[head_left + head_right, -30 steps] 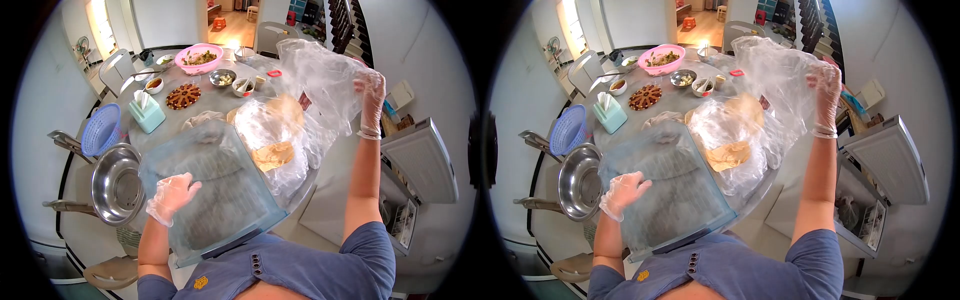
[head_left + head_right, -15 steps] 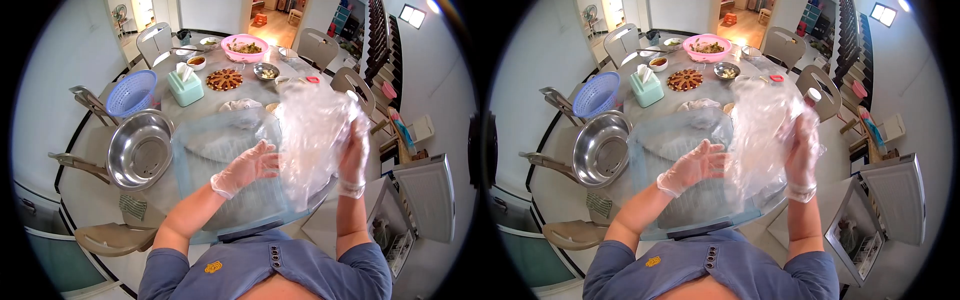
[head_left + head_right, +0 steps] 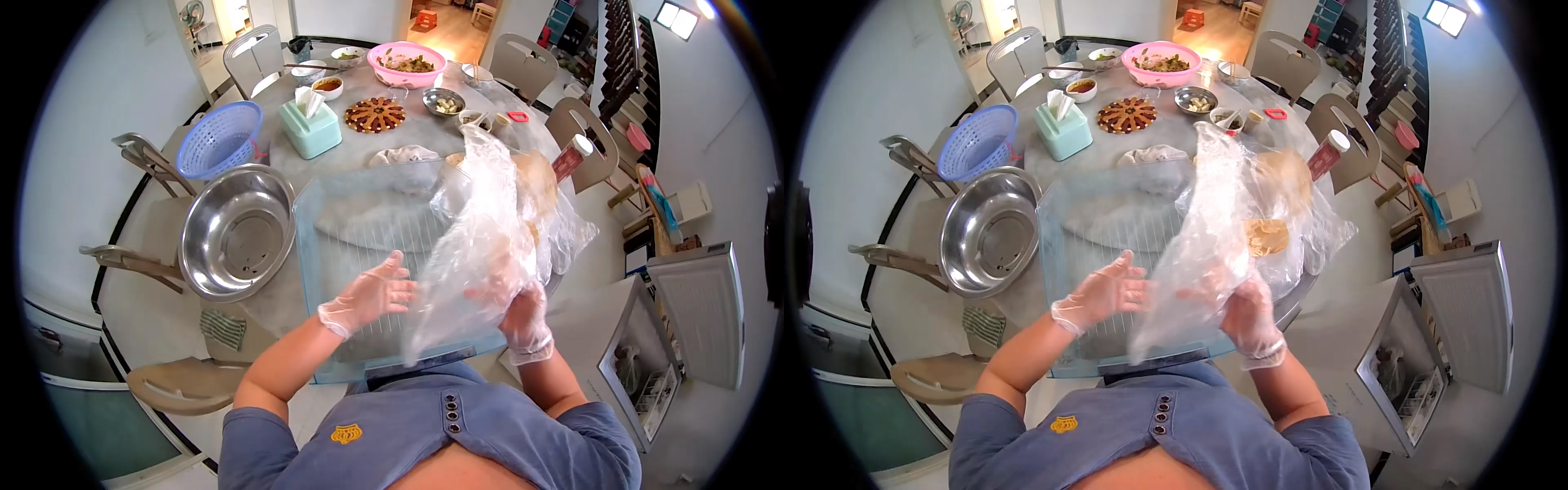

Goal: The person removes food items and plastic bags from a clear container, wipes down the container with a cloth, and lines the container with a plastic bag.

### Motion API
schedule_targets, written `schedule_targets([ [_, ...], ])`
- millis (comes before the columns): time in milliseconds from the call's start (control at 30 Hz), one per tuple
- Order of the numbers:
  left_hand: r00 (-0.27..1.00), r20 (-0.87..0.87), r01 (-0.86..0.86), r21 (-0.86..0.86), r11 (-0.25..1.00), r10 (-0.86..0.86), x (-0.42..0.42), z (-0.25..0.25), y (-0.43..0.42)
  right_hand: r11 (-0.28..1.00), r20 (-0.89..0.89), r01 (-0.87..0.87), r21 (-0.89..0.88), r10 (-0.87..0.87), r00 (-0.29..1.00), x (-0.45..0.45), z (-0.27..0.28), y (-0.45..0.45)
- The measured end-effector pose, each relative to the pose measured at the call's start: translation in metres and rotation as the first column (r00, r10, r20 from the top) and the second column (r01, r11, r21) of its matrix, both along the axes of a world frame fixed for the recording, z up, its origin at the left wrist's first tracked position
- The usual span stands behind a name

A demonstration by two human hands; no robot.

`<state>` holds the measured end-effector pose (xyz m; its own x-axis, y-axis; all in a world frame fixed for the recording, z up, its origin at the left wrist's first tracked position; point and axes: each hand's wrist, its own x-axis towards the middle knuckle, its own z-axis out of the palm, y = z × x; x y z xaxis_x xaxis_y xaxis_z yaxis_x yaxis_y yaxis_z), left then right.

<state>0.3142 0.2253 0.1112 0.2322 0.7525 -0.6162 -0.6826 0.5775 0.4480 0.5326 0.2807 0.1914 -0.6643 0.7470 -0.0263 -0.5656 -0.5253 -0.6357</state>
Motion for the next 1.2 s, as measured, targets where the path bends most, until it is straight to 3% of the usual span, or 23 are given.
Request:
schedule_targets([
  [33,1.000,-0.003,0.006,0.003,1.000,-0.006,0.006,0.005,0.001,0.986,-0.155,-0.127,-0.104,0.110,0.982,-0.007,-0.001,-0.003],
  [100,0.945,0.318,-0.053,0.385,0.921,-0.078,0.018,0.017,-0.002,0.981,-0.193,-0.155,-0.115,0.131,0.973,-0.017,-0.005,-0.009],
  [167,0.928,0.369,-0.105,0.388,0.916,-0.050,0.007,0.010,-0.006,0.998,0.039,-0.058,0.014,0.058,0.998,-0.020,-0.014,-0.009],
  [200,0.978,0.140,-0.198,0.428,0.882,0.152,-0.003,0.001,-0.008,0.998,0.030,0.003,0.069,-0.006,1.000,-0.015,-0.025,-0.007],
  [233,0.930,-0.088,-0.273,0.487,0.830,0.358,-0.009,0.005,-0.010,0.998,0.030,0.000,0.068,-0.003,1.000,-0.004,-0.035,-0.004],
  [267,0.854,-0.203,-0.351,0.454,0.819,0.479,-0.015,0.010,-0.012,0.998,0.231,0.046,0.050,-0.056,0.971,0.010,-0.046,0.001],
  [300,0.851,-0.205,-0.357,0.449,0.819,0.484,-0.018,0.007,-0.015,0.995,0.425,0.091,0.040,-0.100,0.900,0.023,-0.053,0.003],
  [333,0.806,-0.297,-0.351,0.458,0.817,0.512,-0.022,0.002,-0.018,0.996,0.428,0.084,0.034,-0.090,0.899,0.031,-0.057,0.003],
  [400,0.768,-0.410,-0.309,0.435,0.846,0.492,-0.019,-0.001,-0.024,0.998,0.776,0.002,-0.056,0.042,0.629,0.043,-0.061,0.003],
  [433,0.768,-0.410,-0.311,0.433,0.846,0.492,-0.016,-0.003,-0.025,0.998,0.777,0.001,-0.058,0.045,0.628,0.047,-0.061,0.002],
  [467,0.757,-0.491,-0.227,0.422,0.877,0.432,-0.014,-0.006,-0.024,0.961,0.879,-0.176,0.214,-0.111,0.463,0.050,-0.059,0.000],
  [500,0.737,-0.568,-0.142,0.402,0.905,0.368,-0.013,-0.009,-0.024,0.823,0.898,-0.386,0.417,-0.309,0.313,0.052,-0.054,-0.002],
  [567,0.720,-0.604,-0.091,0.407,0.909,0.343,-0.015,-0.023,-0.019,0.822,0.899,-0.373,0.430,-0.354,0.257,0.039,-0.010,-0.007],
  [633,0.584,-0.734,-0.042,0.397,0.917,0.345,-0.016,-0.035,-0.011,0.283,0.573,-0.709,0.646,-0.794,0.204,0.027,0.010,0.001],
  [667,0.585,-0.736,-0.039,0.393,0.919,0.340,-0.014,-0.035,-0.010,0.289,0.576,-0.708,0.645,-0.792,0.202,0.019,0.006,0.007],
  [733,0.558,-0.817,0.188,0.298,0.936,0.148,-0.007,-0.029,-0.006,-0.001,0.536,-0.752,0.659,-0.701,0.470,0.001,-0.021,0.020],
  [800,0.550,-0.829,0.197,0.251,0.948,0.105,-0.001,-0.035,0.001,-0.148,0.531,-0.781,0.607,-0.655,0.537,-0.021,-0.059,0.029],
  [833,0.542,-0.838,0.199,0.205,0.958,0.067,0.001,-0.039,0.005,-0.145,0.530,-0.780,0.609,-0.657,0.536,-0.028,-0.072,0.031],
  [900,0.578,-0.815,0.131,0.130,0.983,0.031,-0.002,-0.046,0.010,-0.099,0.750,-0.977,0.187,-0.628,0.207,-0.038,-0.092,0.036],
  [933,0.617,-0.787,0.063,0.049,0.997,0.000,-0.004,-0.048,0.010,-0.099,0.751,-0.977,0.188,-0.627,0.208,-0.039,-0.103,0.043],
  [1000,0.631,-0.774,0.056,-0.019,0.998,-0.050,-0.009,-0.050,0.009,-0.029,0.781,-0.988,-0.151,-0.616,-0.101,-0.044,-0.114,0.054],
  [1133,0.602,-0.771,0.164,-0.134,0.977,-0.206,-0.022,-0.040,0.010,-0.015,0.778,-0.968,-0.249,-0.599,-0.191,-0.049,-0.109,0.050],
  [1200,0.668,-0.735,0.108,-0.062,0.992,-0.119,-0.024,-0.030,0.019,-0.053,0.806,-0.964,-0.262,-0.561,-0.189,-0.052,-0.098,0.048],
])
